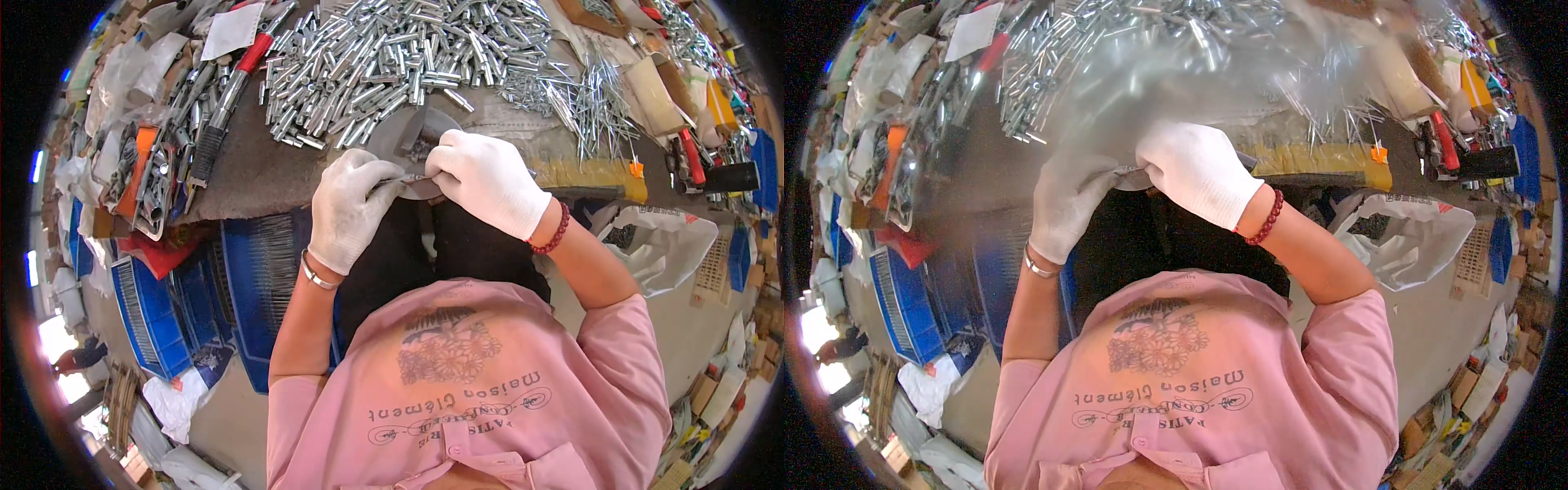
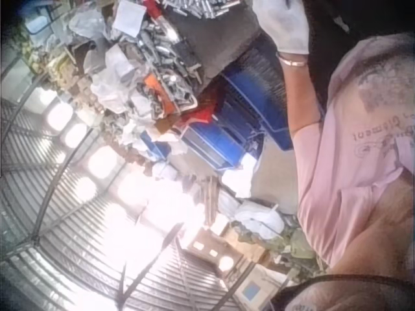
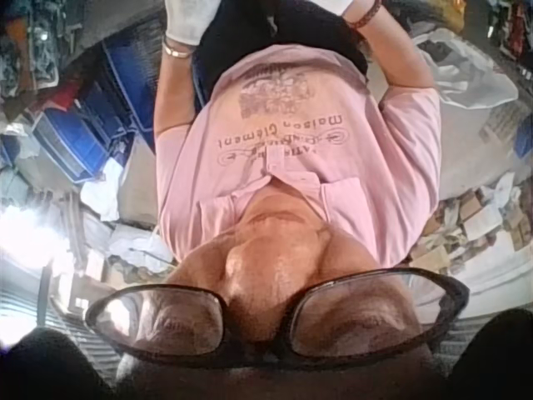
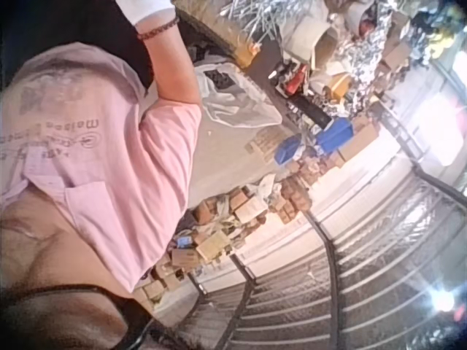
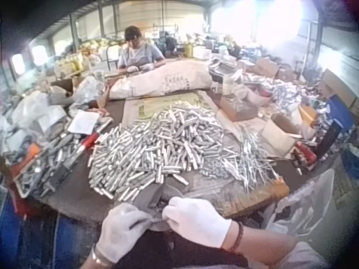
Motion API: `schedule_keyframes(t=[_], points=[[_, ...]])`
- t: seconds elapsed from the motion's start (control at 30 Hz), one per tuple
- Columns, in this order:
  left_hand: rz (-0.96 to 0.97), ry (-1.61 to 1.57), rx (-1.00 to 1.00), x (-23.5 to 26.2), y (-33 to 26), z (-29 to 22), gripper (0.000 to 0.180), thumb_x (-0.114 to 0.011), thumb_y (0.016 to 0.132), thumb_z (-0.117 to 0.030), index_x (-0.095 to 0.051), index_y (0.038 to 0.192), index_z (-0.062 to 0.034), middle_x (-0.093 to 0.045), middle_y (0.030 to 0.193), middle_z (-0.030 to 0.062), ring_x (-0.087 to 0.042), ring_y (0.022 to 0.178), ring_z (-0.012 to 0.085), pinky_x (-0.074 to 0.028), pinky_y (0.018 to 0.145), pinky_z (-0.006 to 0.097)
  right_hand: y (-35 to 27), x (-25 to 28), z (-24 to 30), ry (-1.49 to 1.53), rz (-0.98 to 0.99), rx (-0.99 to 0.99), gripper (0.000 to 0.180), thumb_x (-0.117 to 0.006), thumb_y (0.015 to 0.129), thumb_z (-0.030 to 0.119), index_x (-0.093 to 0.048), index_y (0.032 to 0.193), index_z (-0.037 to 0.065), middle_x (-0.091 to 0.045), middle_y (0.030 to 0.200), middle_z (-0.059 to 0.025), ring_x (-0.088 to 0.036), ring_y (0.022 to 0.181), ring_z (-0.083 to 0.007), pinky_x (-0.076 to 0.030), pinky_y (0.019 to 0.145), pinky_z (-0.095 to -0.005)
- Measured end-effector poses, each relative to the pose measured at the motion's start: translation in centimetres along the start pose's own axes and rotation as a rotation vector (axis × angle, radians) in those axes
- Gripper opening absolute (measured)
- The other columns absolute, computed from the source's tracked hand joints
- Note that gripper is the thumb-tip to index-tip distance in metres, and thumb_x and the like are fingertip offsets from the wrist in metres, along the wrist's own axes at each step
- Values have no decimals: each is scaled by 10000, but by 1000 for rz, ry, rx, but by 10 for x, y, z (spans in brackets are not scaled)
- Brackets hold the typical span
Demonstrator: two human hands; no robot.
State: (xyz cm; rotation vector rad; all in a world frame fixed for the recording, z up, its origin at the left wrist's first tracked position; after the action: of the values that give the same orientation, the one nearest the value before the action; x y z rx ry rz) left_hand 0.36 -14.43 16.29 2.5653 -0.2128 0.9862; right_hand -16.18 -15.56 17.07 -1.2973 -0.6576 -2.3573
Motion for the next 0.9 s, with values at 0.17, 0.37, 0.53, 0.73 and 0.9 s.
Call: schedule_keyframes(t=[0.17,0.37,0.53,0.73,0.9], points=[[2,-54,18,-4,0,7,130,-856,846,-61,-826,970,-84,-720,926,104,-721,923,334,-566,834,438,6,-5,-7,38,53,-7,75,-707,963,158,-775,952,127,-708,990,-92,-735,932,-355,-605,838,-474],[-46,-130,1,-1,-1,7,150,-869,816,-26,-826,956,-57,-723,931,114,-722,900,319,-567,819,407,7,-4,-5,89,17,27,83,-711,981,176,-777,956,132,-707,1005,-87,-737,961,-349,-604,844,-476],[-41,-116,-11,-1,0,4,166,-876,807,-1,-830,958,-50,-724,932,125,-725,892,314,-569,800,398,5,-5,-3,53,54,3,82,-703,1003,180,-769,975,140,-699,1009,-80,-740,955,-347,-603,839,-475],[-33,-112,-33,-1,-1,3,178,-879,809,12,-838,972,-49,-723,928,128,-723,881,308,-569,797,393,7,-6,1,83,51,40,72,-700,1005,170,-762,980,146,-688,1005,-83,-740,955,-344,-604,823,-472],[-39,-133,7,1,-2,1,153,-886,830,-1,-837,970,-39,-725,917,131,-721,877,304,-563,795,393,5,-15,12,-9,-14,105,43,-704,971,138,-746,975,133,-658,977,-84,-728,925,-337,-605,794,-463]])
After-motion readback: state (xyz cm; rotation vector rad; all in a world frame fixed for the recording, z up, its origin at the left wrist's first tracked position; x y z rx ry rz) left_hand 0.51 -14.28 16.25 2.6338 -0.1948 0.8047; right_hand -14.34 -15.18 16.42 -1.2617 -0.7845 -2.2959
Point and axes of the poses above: each hand's wrist, its own y-axis towards the middle knuckle, its own x-axis out of the back of the hand, z = x × y, the point moved 10 cm from there along y, towards the middle knuckle
